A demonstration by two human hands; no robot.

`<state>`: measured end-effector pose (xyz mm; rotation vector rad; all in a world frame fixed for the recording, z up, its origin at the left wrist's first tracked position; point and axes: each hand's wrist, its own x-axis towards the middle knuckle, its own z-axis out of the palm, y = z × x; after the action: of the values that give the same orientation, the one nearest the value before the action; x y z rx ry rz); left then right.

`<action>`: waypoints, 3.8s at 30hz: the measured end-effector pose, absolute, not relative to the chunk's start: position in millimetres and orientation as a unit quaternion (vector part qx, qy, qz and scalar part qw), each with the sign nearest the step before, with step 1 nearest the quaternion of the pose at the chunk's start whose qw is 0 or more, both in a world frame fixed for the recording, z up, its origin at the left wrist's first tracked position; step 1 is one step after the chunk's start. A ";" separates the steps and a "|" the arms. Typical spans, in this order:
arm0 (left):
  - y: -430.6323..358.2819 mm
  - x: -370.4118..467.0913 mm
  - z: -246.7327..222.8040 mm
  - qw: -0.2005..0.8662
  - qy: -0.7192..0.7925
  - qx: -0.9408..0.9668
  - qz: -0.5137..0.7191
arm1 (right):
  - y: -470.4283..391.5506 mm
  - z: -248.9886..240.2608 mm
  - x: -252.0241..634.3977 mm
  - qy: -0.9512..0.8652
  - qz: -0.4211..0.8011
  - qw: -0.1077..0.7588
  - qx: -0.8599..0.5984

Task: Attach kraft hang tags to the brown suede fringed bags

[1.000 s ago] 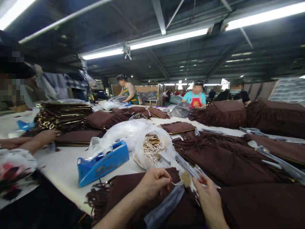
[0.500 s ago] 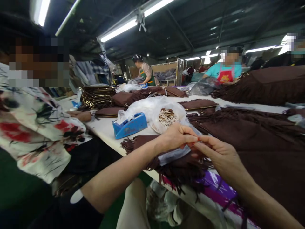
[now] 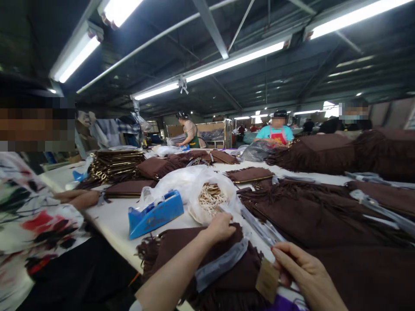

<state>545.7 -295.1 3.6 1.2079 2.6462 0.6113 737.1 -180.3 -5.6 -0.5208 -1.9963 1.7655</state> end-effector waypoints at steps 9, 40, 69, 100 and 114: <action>-274.6 535.7 -15.5 0.123 0.876 0.414 0.214 | -198.8 -24.2 676.4 -0.866 0.459 0.189 -0.062; -269.2 551.0 -12.0 0.094 0.841 0.511 0.151 | -183.2 -9.2 678.3 -0.840 0.480 0.150 -0.205; -273.1 538.0 -1.8 0.381 0.780 0.444 0.221 | -170.9 -49.3 674.0 -0.885 0.374 0.165 -0.223; -277.4 532.6 -27.6 0.380 0.747 0.432 0.335 | -177.2 -52.2 680.6 -0.899 0.301 0.248 -0.198; -278.8 533.8 -25.3 0.386 0.738 0.432 0.347 | -176.4 -52.9 680.7 -0.893 0.332 0.224 -0.206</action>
<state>533.8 -278.8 -25.3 1.1014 1.8789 0.8828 680.7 -176.4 -52.9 -0.5674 -2.4644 0.9149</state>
